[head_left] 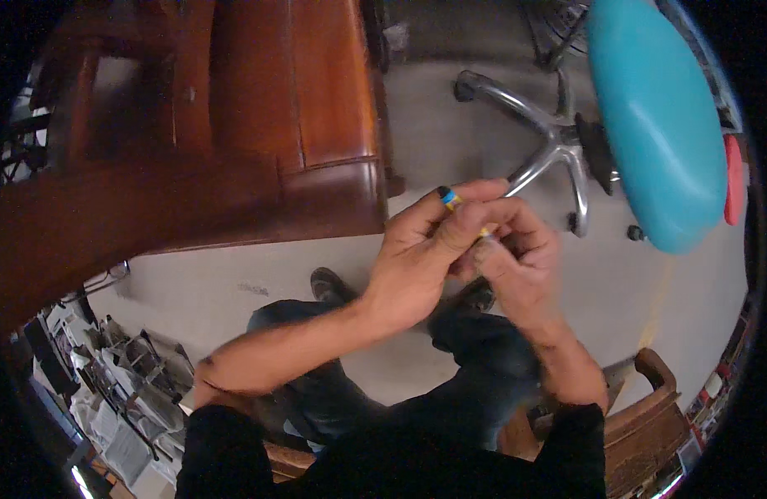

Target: The person applies a substance from a small tube to a damaged corner of a wooden furniture leg and then wipes the area with a white cloth. The person is sitting on the floor during the task.

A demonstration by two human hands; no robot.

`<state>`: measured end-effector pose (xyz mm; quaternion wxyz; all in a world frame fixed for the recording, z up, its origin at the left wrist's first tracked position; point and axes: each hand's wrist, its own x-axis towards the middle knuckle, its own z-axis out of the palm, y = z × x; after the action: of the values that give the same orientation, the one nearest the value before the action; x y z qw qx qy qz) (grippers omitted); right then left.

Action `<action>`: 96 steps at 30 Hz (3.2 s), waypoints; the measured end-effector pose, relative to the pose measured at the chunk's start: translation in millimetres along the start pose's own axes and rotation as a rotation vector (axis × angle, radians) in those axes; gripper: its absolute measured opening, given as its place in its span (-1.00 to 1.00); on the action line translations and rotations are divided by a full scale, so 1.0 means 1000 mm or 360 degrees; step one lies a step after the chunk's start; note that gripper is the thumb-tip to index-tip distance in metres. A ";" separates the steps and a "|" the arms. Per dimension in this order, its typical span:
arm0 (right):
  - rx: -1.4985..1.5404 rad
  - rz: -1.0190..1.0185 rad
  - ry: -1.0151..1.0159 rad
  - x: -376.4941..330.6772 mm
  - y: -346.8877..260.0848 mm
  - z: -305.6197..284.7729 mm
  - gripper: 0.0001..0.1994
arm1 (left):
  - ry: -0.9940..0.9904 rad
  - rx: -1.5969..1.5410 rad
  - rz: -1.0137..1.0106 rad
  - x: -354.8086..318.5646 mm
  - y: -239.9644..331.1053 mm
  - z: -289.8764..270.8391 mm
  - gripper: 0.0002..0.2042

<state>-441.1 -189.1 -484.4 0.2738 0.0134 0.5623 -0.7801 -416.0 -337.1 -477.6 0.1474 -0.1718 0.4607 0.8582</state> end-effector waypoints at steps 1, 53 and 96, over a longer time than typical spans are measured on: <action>-0.0011 -0.0004 -0.0031 0.003 0.003 -0.004 -0.83 | -0.0061 0.0120 -0.0065 0.001 0.001 -0.009 -0.61; -0.1567 -0.1477 -0.0159 0.031 0.047 -0.001 -0.68 | 0.0052 0.0408 0.0555 -0.028 -0.027 -0.039 -0.57; -0.0463 -0.1510 -0.0242 0.108 0.116 0.016 -0.78 | 0.0546 0.2380 0.1830 -0.025 0.013 -0.109 -0.84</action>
<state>-476.6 -273.0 -615.3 -0.0719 -0.3389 0.5880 -0.7309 -381.7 -438.2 -514.3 -0.2944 0.0959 0.9184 0.2463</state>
